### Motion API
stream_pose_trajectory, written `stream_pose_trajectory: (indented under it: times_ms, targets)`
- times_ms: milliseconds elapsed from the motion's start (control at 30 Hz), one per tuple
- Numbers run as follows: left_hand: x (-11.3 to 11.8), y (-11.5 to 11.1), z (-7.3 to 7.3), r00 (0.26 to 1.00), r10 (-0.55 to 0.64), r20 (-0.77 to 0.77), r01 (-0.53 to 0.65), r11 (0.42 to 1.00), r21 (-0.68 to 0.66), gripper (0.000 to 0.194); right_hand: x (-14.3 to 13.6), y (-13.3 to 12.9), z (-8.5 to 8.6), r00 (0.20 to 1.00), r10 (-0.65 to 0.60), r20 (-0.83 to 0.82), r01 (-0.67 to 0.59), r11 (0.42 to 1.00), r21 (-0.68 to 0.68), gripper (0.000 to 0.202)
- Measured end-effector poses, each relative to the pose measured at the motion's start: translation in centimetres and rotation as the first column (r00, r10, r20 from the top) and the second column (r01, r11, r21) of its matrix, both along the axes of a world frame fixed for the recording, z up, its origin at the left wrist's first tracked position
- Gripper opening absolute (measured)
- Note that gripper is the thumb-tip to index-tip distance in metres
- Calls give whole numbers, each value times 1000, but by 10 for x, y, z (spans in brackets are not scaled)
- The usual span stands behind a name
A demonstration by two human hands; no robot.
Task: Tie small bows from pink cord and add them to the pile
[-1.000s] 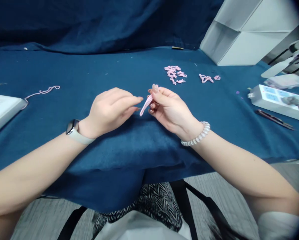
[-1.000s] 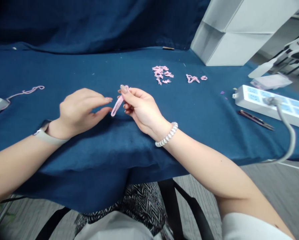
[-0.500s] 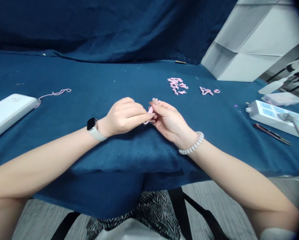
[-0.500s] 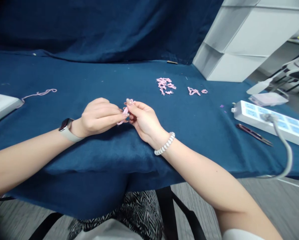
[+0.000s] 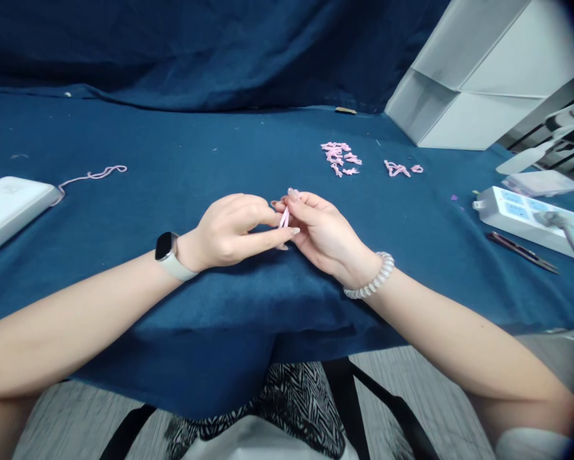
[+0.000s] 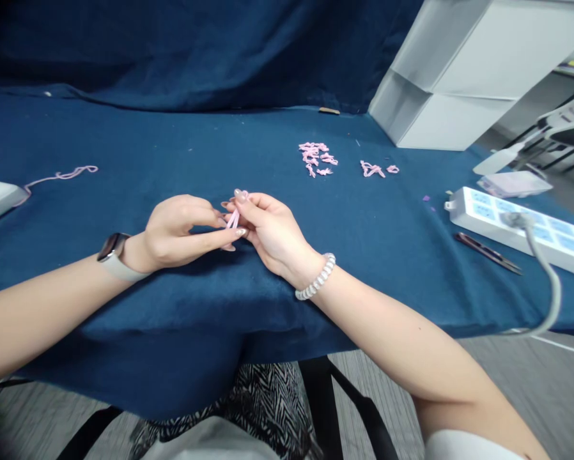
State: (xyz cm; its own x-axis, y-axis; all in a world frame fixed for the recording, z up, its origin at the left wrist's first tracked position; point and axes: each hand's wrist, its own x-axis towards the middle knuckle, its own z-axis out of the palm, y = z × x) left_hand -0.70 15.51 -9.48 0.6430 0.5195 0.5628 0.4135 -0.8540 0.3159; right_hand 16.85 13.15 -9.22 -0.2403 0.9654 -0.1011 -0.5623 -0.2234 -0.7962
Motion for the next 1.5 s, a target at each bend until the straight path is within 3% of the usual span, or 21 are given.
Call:
stream_pose_trajectory:
  times_ms: [133,333,500,667,867,1033,1200,1333,1500]
  targets:
    - [0,-4,-4,990,-17,137,-3,990,141,9,3,-1,5,999,37,11,-37,999,26,19]
    - [-6,-5,-6,975,62,214,-62,998,-5,7,7,-1,12,997,72,-40,-72,997,-5,19]
    - [-5,-5,-4,970,40,238,-44,999,8,7,8,-1,14,997,74,-32,-74,997,-9,21]
    - [-3,-6,-8,946,23,325,-65,991,121,33,7,-1,14,996,62,-61,-64,997,-36,19]
    - [-5,-2,-10,937,115,330,-123,992,4,23,5,-1,14,992,93,-80,-101,990,-99,21]
    - [-5,-5,-8,953,110,282,-98,994,-55,13,4,-2,10,980,173,-98,-184,975,-121,25]
    - [0,-10,-5,948,81,309,-62,996,-71,13,1,-4,8,965,232,-124,-245,963,-107,26]
    - [4,-11,-3,933,-16,360,24,1000,-16,14,-2,-7,11,970,212,-116,-228,962,-148,27]
    - [4,-14,-4,937,62,344,-43,997,-62,23,-2,-7,12,971,200,-127,-218,965,-145,28]
